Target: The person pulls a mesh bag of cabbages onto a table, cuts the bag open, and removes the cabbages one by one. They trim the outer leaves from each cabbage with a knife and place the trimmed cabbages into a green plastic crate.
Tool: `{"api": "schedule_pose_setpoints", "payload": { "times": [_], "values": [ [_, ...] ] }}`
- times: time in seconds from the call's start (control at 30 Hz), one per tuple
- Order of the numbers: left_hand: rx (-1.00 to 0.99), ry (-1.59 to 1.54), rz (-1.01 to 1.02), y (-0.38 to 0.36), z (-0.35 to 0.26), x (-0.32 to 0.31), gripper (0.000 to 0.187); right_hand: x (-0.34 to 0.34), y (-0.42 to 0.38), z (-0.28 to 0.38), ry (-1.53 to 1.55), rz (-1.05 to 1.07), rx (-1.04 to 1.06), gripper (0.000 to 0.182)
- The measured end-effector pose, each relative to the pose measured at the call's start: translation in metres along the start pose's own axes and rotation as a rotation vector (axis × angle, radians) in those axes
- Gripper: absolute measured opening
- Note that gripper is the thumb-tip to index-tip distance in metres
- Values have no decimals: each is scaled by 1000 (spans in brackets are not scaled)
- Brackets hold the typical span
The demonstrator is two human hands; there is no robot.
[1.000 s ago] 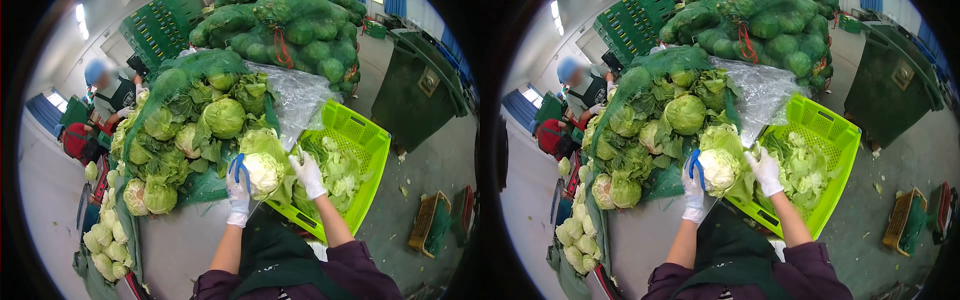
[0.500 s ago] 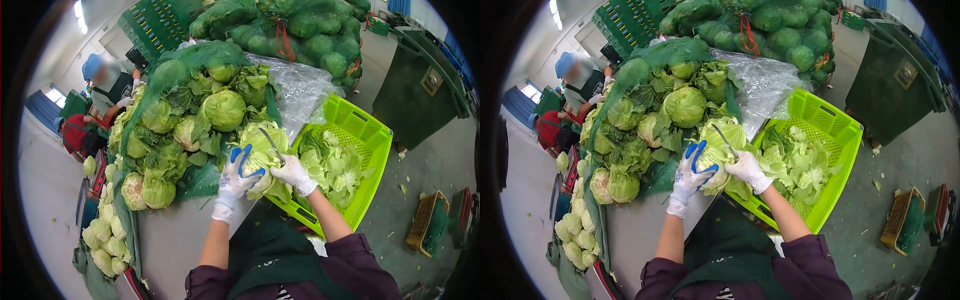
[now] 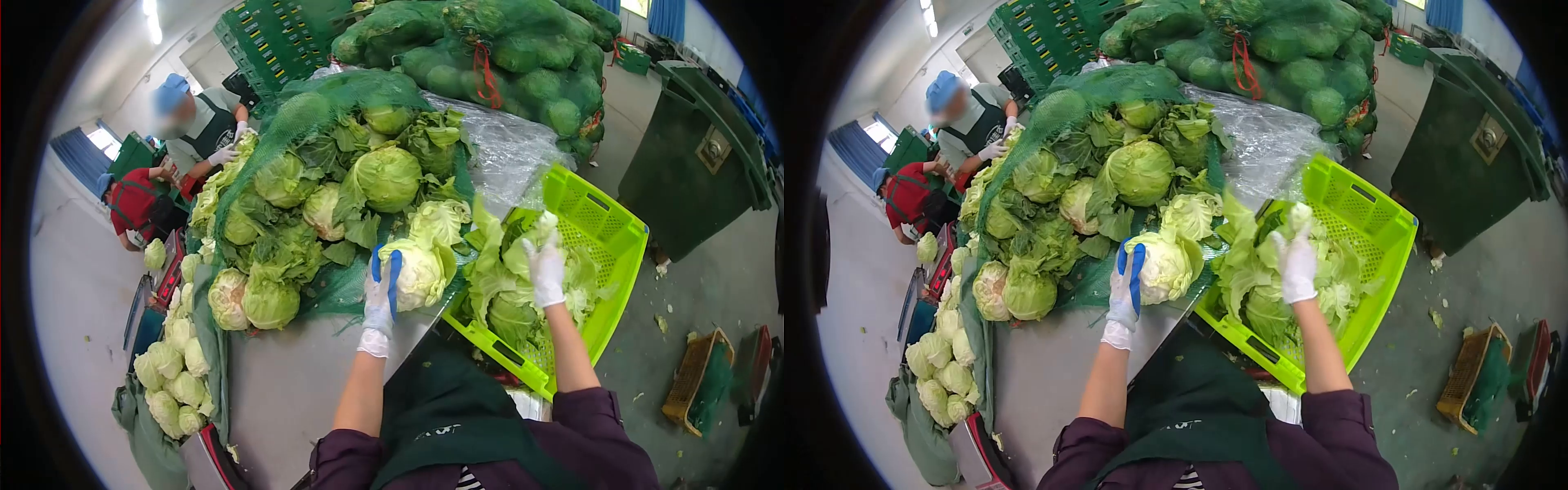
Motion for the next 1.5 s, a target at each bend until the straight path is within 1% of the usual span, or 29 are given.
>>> {"api": "schedule_pose_setpoints", "payload": {
  "times": [0.03, 0.07, 0.1, 0.13, 0.17, 0.2, 0.27, 0.3, 0.33, 0.4, 0.43, 0.47, 0.53, 0.57, 0.6, 0.67, 0.77, 0.8, 0.87, 0.93, 1.07, 1.13, 1.17, 1.27, 1.33, 1.37, 1.4, 1.47, 1.5],
  "values": [
    [-71, 129, 29, 3, -1, -2, 59, 4, -18, 23, 54, 79, 40, 63],
    [-143, 259, 59, 4, -3, -7, 59, 2, -38, 42, 176, 124, 144, 63],
    [-143, 256, 65, 1, -9, -12, 59, -17, -54, 55, 275, 131, 323, 67],
    [-54, 150, 109, -5, -17, -20, 59, -24, -75, 75, 308, 101, 478, 66],
    [35, 47, 152, -9, -18, -25, 60, -25, -92, 92, 325, 323, 429, 62],
    [35, 51, 156, -11, -16, -25, 60, -25, -103, 103, 354, 386, 408, 61],
    [68, -188, 308, -19, -18, -35, 64, -38, -114, 108, 351, 432, 375, 61],
    [92, -156, 336, -21, -19, -36, 69, -46, -115, 108, 372, 385, 366, 61],
    [94, -154, 335, -21, -18, -34, 69, -53, -111, 105, 374, 386, 364, 61],
    [-113, 426, 392, -27, -21, -34, 84, -65, -101, 91, 540, 460, 306, 59],
    [-73, 198, 365, -35, -27, -43, 95, -56, -96, 92, 595, 567, 217, 58],
    [-68, 196, 366, -32, -20, -40, 95, -49, -91, 92, 593, 568, 212, 58],
    [-318, 575, 306, -23, -17, -33, 92, -45, -86, 91, 592, 632, 212, 56],
    [-306, 648, 291, -17, -14, -32, 95, -50, -81, 85, 414, 445, 382, 56],
    [-309, 645, 289, -13, -21, -35, 95, -44, -80, 88, 410, 443, 385, 56],
    [-181, 702, 283, -5, -31, -40, 88, -27, -83, 99, 142, 356, 455, 58],
    [-186, 679, 280, 7, -36, -49, 85, -27, -76, 104, 73, 387, 408, 59],
    [-163, 658, 280, 10, -37, -51, 84, -30, -72, 106, 73, 383, 404, 59],
    [-191, 600, 307, 14, -35, -54, 81, -34, -66, 109, 77, 310, 398, 57],
    [-199, 740, 258, 16, -36, -53, 85, -36, -58, 110, 46, 298, 385, 55],
    [-198, 774, 252, 14, -40, -58, 79, -43, -44, 110, 73, 280, 406, 52],
    [-275, 803, 239, 14, -41, -59, 79, -47, -39, 108, 82, 282, 395, 52],
    [-218, 773, 233, 16, -37, -57, 79, -47, -38, 108, 92, 285, 403, 52],
    [-220, 870, 204, 14, -43, -61, 81, -45, -26, 107, 87, 335, 405, 54],
    [-263, 932, 210, 5, -46, -68, 81, -49, -5, 94, 190, 225, 407, 53],
    [-338, 995, 232, -1, -45, -74, 81, -31, 0, 100, 96, 93, 466, 56],
    [-414, 1060, 256, -9, -44, -77, 80, -40, 17, 83, 275, 517, 132, 60],
    [-450, 1054, 281, -14, -43, -74, 81, -52, 30, 67, 394, 576, 64, 61],
    [-382, 894, 279, -14, -41, -65, 80, -70, 37, 52, 394, 572, 64, 61]
  ]
}}
Point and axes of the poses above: each hand's wrist, its own y-axis towards the middle knuckle, its own x-axis out of the back of the hand, z = x × y, the point moved 6 cm from there along y, towards the middle knuckle, and after that the axes turned 6 degrees about z, right-handed, at the moved point
